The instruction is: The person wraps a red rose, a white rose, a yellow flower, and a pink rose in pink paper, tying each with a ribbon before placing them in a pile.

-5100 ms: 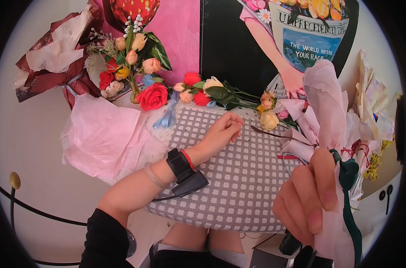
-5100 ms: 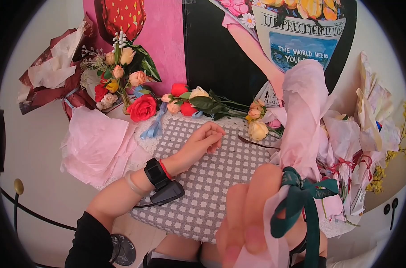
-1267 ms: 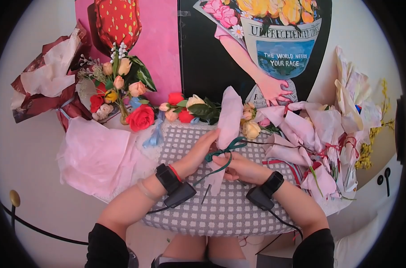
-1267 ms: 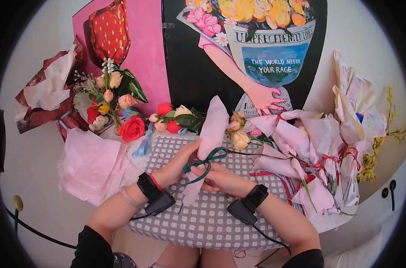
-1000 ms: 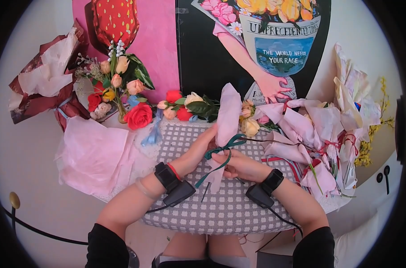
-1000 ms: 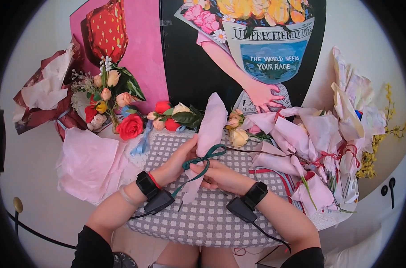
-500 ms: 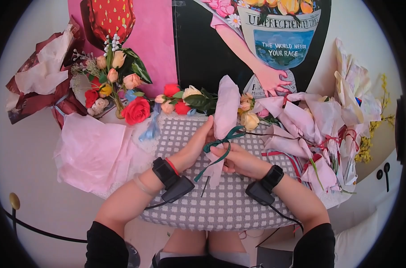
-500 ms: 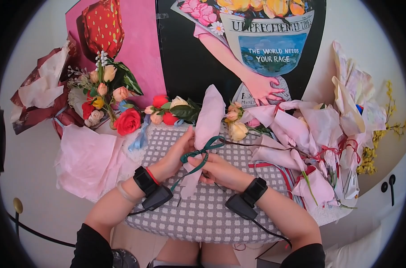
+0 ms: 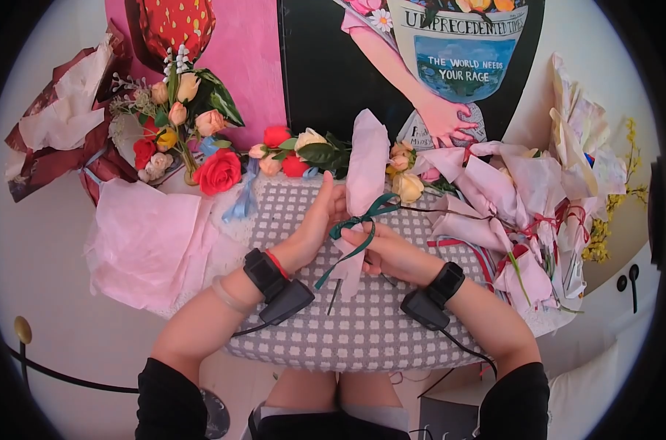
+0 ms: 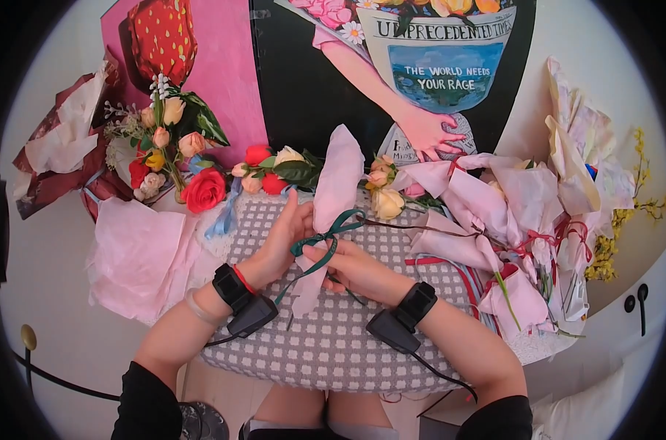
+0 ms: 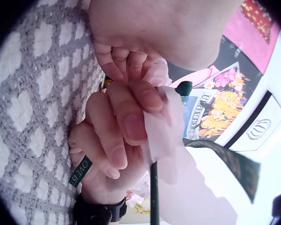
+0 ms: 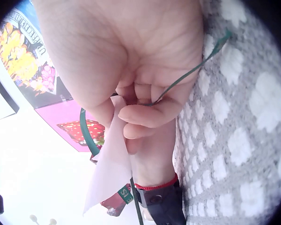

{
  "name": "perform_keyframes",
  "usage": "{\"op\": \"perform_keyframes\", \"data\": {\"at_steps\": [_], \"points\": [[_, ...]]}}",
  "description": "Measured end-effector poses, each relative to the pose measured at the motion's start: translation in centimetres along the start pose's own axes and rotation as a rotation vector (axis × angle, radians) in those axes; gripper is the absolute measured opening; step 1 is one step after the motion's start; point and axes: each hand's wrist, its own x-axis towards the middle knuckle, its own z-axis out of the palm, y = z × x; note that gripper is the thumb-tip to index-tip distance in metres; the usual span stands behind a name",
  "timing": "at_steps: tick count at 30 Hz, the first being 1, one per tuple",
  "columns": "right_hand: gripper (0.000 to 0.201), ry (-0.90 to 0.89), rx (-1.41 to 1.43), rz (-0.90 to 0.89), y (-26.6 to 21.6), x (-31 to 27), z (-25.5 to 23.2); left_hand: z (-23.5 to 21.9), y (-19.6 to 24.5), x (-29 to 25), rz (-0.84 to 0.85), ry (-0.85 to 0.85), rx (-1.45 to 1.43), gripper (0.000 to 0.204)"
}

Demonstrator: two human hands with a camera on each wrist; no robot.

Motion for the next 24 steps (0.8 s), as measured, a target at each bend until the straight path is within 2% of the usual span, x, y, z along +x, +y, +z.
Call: {"op": "perform_keyframes", "data": {"at_steps": [18, 21, 24], "points": [[0.033, 0.01, -0.023, 0.009, -0.12, -0.03, 0.19, 0.14, 0.01, -0.32, -0.097, 0.028, -0.009, 0.049], [0.033, 0.007, -0.032, 0.005, -0.03, 0.02, 0.15, 0.31, 0.1, -0.37, -0.025, 0.029, 0.01, 0.042], [0.034, 0.005, -0.041, 0.001, -0.01, 0.05, 0.12, 0.21, 0.14, -0.39, -0.023, 0.014, 0.011, 0.038]]}}
